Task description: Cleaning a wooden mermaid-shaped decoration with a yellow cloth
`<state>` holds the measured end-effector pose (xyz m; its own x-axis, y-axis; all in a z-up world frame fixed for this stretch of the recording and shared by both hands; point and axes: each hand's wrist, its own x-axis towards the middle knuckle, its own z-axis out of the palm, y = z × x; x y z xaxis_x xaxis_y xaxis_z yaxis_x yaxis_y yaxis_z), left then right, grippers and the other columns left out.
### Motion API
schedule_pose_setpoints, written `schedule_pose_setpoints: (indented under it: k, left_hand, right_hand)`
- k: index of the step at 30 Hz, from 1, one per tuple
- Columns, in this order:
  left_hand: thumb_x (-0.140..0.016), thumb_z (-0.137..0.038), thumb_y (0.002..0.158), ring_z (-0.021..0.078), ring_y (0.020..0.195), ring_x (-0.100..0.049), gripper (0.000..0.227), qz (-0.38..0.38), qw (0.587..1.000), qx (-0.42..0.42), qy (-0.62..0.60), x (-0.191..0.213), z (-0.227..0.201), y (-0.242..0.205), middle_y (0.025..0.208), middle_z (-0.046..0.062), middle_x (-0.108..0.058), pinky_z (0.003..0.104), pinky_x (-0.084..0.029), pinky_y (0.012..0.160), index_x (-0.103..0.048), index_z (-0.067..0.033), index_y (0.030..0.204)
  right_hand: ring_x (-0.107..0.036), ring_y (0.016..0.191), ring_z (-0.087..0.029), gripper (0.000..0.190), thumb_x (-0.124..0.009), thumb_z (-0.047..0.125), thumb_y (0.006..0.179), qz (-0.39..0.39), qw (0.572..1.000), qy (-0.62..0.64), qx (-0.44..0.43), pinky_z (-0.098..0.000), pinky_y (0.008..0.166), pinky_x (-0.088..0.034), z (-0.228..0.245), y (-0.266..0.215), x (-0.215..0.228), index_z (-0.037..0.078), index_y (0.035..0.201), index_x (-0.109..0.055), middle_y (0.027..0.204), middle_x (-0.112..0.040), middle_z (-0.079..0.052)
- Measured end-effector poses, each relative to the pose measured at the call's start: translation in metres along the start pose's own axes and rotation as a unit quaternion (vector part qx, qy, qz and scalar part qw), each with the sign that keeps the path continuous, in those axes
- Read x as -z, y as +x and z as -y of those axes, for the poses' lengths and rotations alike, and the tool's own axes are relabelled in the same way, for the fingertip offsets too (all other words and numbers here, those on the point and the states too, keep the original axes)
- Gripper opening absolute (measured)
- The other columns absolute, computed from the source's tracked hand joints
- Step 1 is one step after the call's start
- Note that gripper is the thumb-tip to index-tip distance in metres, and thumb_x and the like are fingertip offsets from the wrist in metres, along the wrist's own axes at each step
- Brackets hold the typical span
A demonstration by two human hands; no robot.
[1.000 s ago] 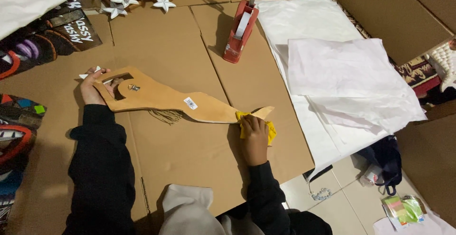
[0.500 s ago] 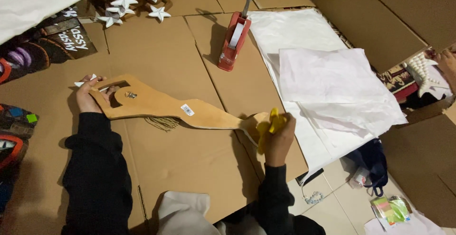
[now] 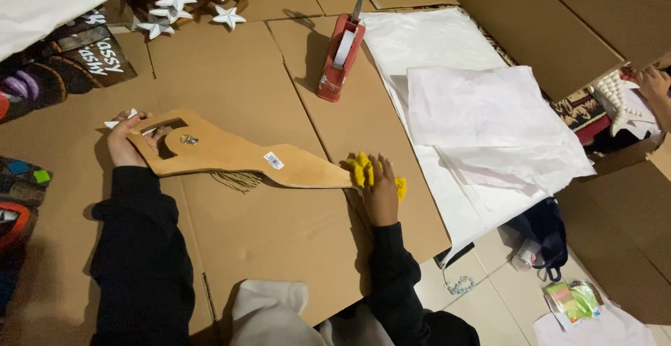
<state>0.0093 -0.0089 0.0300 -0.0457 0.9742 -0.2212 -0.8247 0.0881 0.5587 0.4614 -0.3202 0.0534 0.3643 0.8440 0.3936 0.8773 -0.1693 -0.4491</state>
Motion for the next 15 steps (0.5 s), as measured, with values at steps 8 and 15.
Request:
schedule_pose_setpoints:
  k: [8,15]
  left_hand:
    - [-0.066,-0.007,0.087,0.0201,0.096,-0.072,0.016,0.019,1.000,0.002,0.005,0.008,0.002,0.010,0.097,0.005,-0.069,0.038,-0.057,0.077,-0.067,-0.0219,0.091]
    - [-0.064,-0.008,0.082,0.0223,0.099,-0.071,0.018,0.016,0.999,-0.003,0.038,0.011,0.004,0.012,0.102,0.006,-0.071,0.040,-0.055,0.076,-0.066,-0.0237,0.091]
  right_hand:
    - [-0.056,0.126,-0.037,0.085,-0.090,0.015,0.063,-0.125,0.986,-0.049,-0.097,-0.0442,0.103,-0.048,-0.023,-0.005,0.030,0.000,0.139,-0.054,0.132,-0.064,-0.019]
    - [-0.048,0.141,-0.034,0.054,-0.059,-0.005,0.082,-0.241,0.963,0.111,0.040,-0.0424,0.114,-0.044,0.058,0.007,0.062,0.015,0.132,-0.063,0.134,-0.065,-0.010]
